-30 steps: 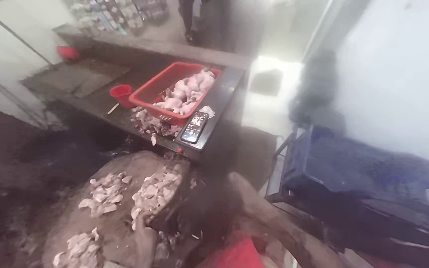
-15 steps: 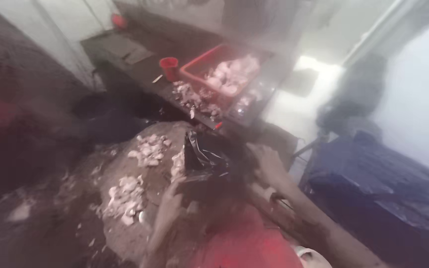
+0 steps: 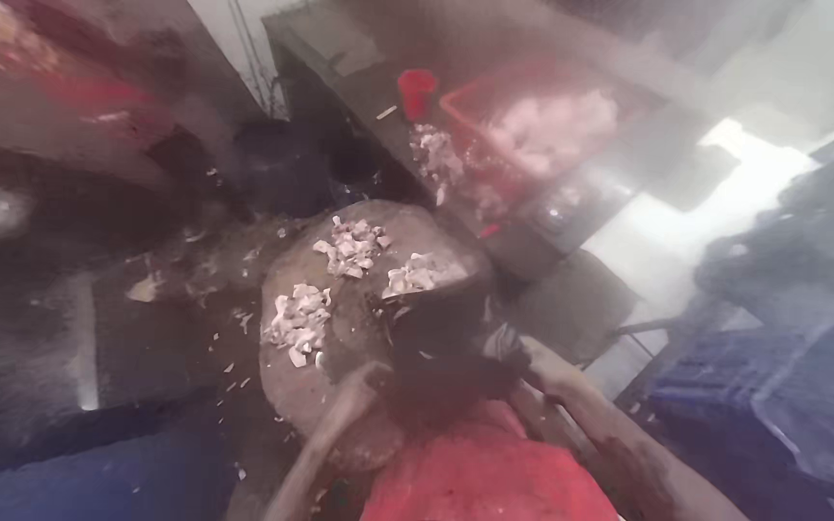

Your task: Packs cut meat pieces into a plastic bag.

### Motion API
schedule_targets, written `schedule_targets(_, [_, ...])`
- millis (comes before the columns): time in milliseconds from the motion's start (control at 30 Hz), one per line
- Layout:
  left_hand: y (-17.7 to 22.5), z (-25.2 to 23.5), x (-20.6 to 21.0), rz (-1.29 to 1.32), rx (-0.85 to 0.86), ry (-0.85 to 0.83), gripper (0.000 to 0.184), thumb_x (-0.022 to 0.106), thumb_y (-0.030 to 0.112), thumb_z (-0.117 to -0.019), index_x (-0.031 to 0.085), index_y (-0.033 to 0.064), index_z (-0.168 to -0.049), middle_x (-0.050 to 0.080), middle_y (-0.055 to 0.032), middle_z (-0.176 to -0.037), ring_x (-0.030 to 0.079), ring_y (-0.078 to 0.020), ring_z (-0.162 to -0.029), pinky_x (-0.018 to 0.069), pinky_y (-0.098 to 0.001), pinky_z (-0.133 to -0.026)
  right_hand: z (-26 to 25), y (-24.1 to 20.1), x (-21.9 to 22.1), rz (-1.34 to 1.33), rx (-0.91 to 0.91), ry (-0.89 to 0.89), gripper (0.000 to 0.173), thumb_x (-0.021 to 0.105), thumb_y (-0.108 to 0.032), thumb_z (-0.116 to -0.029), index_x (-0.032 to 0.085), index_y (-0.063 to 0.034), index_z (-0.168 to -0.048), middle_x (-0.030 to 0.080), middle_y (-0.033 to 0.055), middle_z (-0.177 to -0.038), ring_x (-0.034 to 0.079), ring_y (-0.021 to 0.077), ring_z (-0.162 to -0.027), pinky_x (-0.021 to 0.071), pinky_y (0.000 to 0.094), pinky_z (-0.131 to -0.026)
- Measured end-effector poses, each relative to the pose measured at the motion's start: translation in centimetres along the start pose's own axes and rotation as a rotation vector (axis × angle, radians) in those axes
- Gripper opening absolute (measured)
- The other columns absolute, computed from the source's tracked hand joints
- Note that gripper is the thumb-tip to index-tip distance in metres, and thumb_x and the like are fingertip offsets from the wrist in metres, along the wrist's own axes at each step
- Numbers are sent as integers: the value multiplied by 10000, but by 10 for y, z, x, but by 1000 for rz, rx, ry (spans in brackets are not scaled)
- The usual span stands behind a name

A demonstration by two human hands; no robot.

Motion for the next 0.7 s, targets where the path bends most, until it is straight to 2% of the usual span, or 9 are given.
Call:
schedule_targets(67, [26, -2, -39, 219, -33, 255, 330, 552, 24, -965, 674, 50, -1271, 708, -117, -1158, 685, -190, -1008, 570, -435, -907, -13, -11, -2, 315, -22, -189, 138, 545, -99, -979, 678, -94, -1018, 695, -48, -893, 655, 31, -824, 574, 262, -782])
schedule_targets(100, [42, 3, -60, 337, 13, 394, 321, 490, 46, -1008, 631, 6, -1293, 692, -120, -1139, 674, -167, -957, 578, -397, -855, -19, -26, -2, 574, -100, -229, 130, 565, -95, -967, 688, -52, -968, 692, -7, -883, 659, 63, -840, 569, 292, -804])
schedule_targets(167, [74, 20, -88, 591, 258, 646, 234, 481, 117, -1037, 596, 16, -1214, 688, -28, -1015, 667, -82, -862, 594, -299, -764, -30, -57, -4, 1071, -304, -185, 197, 650, -176, -925, 743, -8, -971, 738, 135, -971, 696, 253, -995, 539, 482, -946])
schedule_targets(233, [106, 37, -101, 590, 649, 687, 175, 600, 159, -992, 679, 113, -1141, 708, 66, -1112, 656, -55, -1060, 555, -294, -954, -55, -76, -18, 1357, -520, -42, 296, 625, -255, -923, 732, -15, -1059, 735, 178, -1104, 657, 362, -1148, 465, 561, -1054])
schedule_targets(300, [117, 6, -102, 394, 788, 632, 177, 592, 244, -1013, 713, 194, -1134, 687, 83, -1194, 622, -51, -1139, 518, -298, -1008, -100, -92, -36, 1472, -509, 95, 368, 570, -266, -967, 690, 12, -1177, 701, 209, -1203, 623, 384, -1220, 418, 574, -1103])
schedule_targets(400, [94, -126, -82, 173, 448, 487, 313, 539, 101, -996, 631, 25, -1285, 633, -130, -1307, 605, -200, -1207, 505, -404, -1050, -190, -83, -50, 1336, -34, 272, 493, 569, -262, -1026, 525, 44, -1409, 568, 273, -1392, 541, 418, -1314, 405, 595, -1119])
schedule_targets(500, [57, -256, -60, -166, 190, 301, 436, 539, 167, -1000, 556, 84, -1428, 584, -166, -1420, 565, -286, -1315, 459, -495, -1113, -275, -46, -68, 1252, 144, 297, 481, 497, -322, -1049, 545, -18, -1419, 592, 249, -1385, 599, 409, -1255, 480, 626, -1034])
schedule_targets(600, [38, -305, -42, -323, 85, 201, 444, 494, 344, -1042, 587, 54, -1365, 626, -186, -1339, 608, -323, -1252, 479, -528, -1076, -307, -14, -88, 1259, 262, 328, 505, 415, -367, -1065, 539, -63, -1450, 575, 218, -1430, 569, 398, -1307, 455, 643, -1062])
schedule_targets(700, [25, -287, -35, -329, 50, 205, 451, 473, 360, -1043, 604, 54, -1347, 657, -207, -1276, 641, -354, -1192, 498, -572, -1026, -281, 5, -99, 1254, 297, 356, 481, 452, -365, -1065, 541, -105, -1460, 581, 200, -1428, 551, 389, -1328, 435, 628, -1090])
Point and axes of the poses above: each hand's wrist, its own z-axis away from the middle knuckle, its own x-axis out of the palm, y = z × x, the point moved 1 cm from there along -z, towards the middle knuckle
